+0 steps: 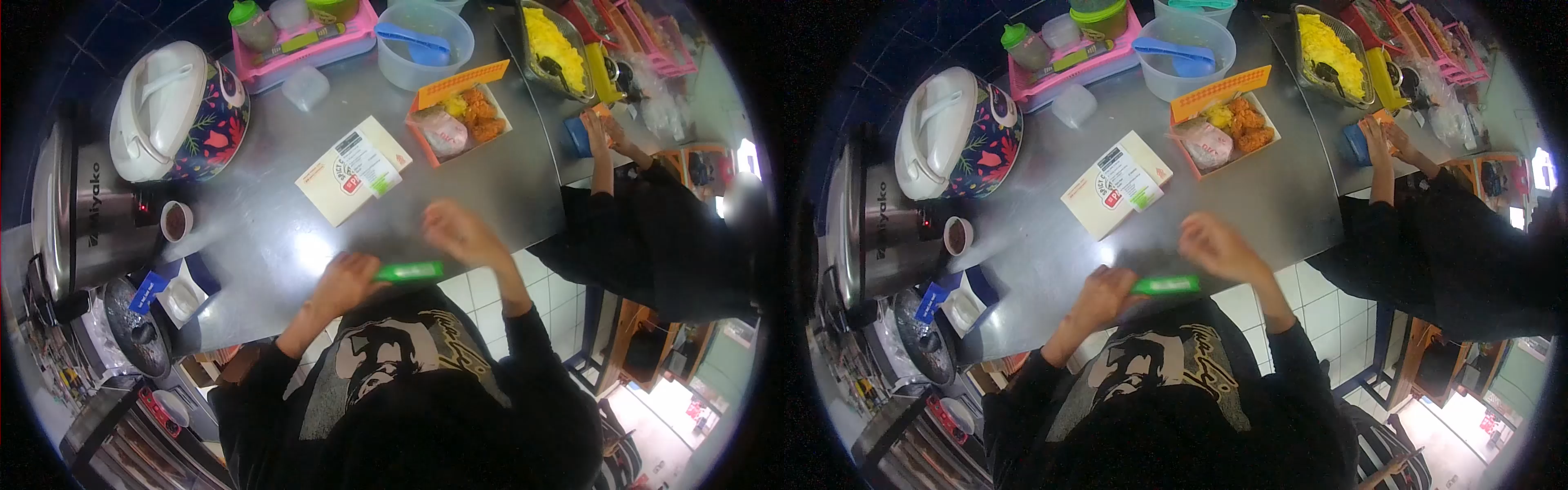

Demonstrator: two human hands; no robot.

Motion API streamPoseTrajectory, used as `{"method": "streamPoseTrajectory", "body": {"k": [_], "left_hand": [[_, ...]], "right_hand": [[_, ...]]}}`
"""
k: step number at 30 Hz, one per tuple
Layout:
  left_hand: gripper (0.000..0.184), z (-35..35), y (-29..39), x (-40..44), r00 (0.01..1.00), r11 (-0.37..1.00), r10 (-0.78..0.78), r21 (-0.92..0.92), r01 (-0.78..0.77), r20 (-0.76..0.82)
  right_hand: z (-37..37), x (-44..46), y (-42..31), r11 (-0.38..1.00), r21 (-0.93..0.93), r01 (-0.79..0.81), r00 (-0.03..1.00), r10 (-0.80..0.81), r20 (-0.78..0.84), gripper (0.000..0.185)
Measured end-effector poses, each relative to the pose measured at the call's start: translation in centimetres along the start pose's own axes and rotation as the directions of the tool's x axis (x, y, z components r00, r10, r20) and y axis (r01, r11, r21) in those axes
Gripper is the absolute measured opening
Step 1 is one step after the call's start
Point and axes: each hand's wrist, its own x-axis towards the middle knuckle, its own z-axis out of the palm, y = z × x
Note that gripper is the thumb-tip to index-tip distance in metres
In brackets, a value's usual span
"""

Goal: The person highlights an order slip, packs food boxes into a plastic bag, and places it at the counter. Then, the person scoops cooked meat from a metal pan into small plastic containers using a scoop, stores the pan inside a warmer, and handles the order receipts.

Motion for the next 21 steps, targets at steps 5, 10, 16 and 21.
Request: {"method": "streamPoseTrajectory", "body": {"k": [5,10,16,21], "left_hand": [[0.034,-2.4,-3.4,-1.6,0.863,0.860,-0.497,-0.188,0.475,-0.090],[0.027,-1.1,-4.9,-0.8,0.749,0.783,-0.595,-0.421,0.458,-0.291],[0.028,-2.5,-5.8,5.1,0.592,0.692,-0.671,-0.663,0.286,-0.446],[0.042,-2.1,-7.2,9.2,0.676,0.874,-0.486,-0.316,0.370,-0.554]], "right_hand": [[-6.6,5.3,-1.0,0.517,-0.830,0.210,0.809,-0.569,-0.149,0.039],[-8.4,8.1,0.9,0.495,-0.868,0.046,0.926,-0.347,-0.149,0.032],[-10.0,8.9,0.8,0.463,-0.885,0.046,0.975,-0.212,-0.060,0.021],[-11.7,8.5,-1.6,0.542,-0.808,0.232,0.938,-0.343,0.039,0.008]]}}
